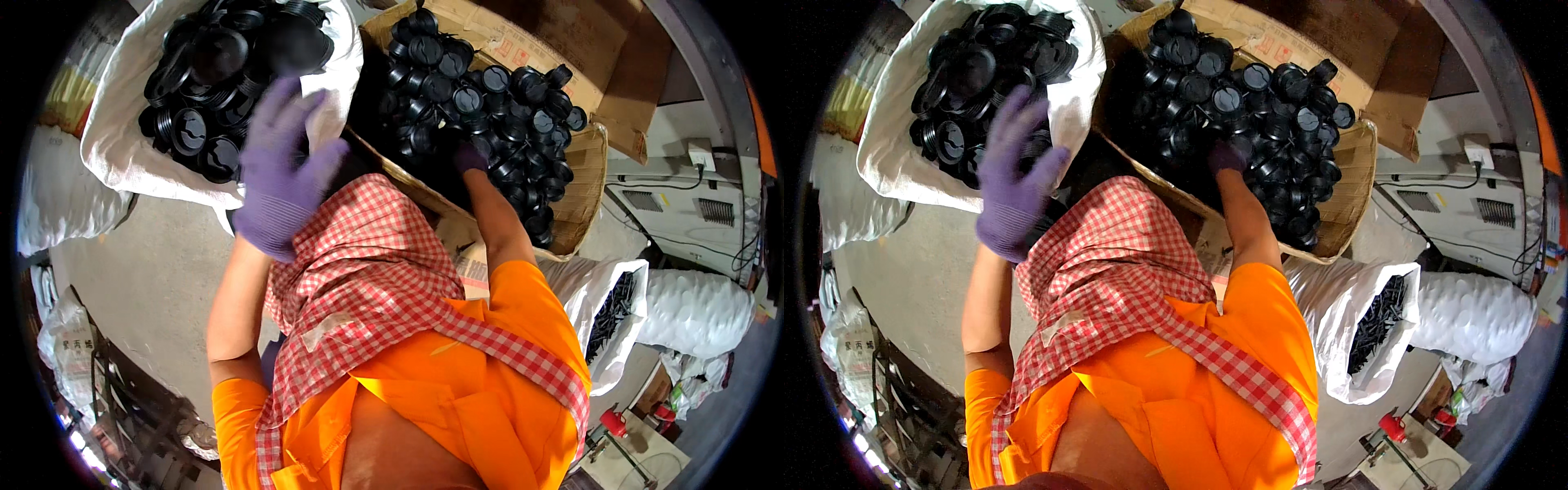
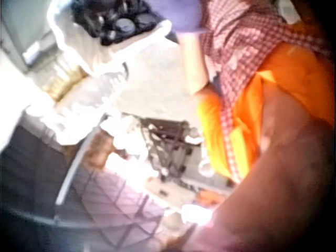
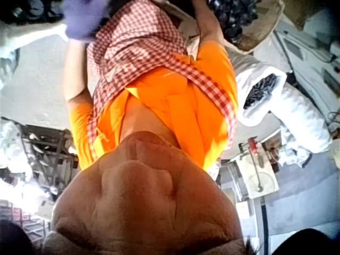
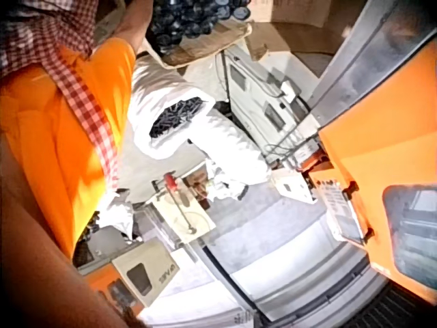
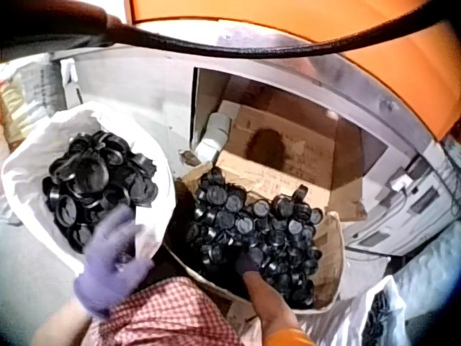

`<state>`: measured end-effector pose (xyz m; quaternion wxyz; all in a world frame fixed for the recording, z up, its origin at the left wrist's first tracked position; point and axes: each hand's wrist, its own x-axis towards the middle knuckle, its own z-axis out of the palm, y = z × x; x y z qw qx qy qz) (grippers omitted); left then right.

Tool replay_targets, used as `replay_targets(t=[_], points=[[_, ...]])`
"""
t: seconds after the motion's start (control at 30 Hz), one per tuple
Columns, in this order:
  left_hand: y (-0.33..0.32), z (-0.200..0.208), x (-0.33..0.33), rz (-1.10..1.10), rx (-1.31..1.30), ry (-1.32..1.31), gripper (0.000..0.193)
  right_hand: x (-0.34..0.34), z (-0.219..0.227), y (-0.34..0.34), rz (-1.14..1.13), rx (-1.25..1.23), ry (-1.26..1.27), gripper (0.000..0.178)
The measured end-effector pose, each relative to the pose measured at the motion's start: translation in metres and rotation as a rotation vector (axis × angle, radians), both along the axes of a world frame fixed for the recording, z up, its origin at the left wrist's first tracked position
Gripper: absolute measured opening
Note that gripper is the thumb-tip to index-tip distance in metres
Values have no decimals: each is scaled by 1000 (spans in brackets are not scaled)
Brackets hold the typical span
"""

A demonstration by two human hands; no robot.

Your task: The person, wearing gloves, picks up black plastic components one by one from a box, turns them over to check them, and then places them into one of two white bags based on their type.

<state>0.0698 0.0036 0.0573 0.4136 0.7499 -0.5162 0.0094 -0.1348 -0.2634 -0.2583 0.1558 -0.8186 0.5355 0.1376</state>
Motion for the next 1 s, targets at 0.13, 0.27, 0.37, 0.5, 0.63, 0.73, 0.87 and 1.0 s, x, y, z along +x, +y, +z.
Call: replay_targets(t=[0.13, 0.27, 0.37, 0.5, 0.63, 0.73, 0.87, 1.0], points=[[-7, -30, -22, -230, 101, 334, 40, -11, 64, 9, 20, 1, -186, 32], [-20, -57, -40, -337, 259, 578, 43, -17, 108, 10, -28, -231, -597, 31], [-38, -99, -51, -226, 173, 1317, 52, -2, 140, 19, -126, -313, -931, 27], [-56, -71, -53, 60, 203, 1678, 55, 4, 155, 50, -229, -177, -1515, 22], [-47, -106, -62, -474, 78, 1697, 49, 22, 168, 83, -206, -382, -1595, 24], [-42, -81, -63, -290, 74, 1889, 41, 6, 153, 84, 25, -570, -1194, 23], [-23, -84, -25, -147, 249, 1439, 33, -32, 212, 79, 55, -197, -1315, 28], [-20, -96, -41, -305, 254, 1179, 39, -29, 244, 112, 524, 266, -1073, 41]])
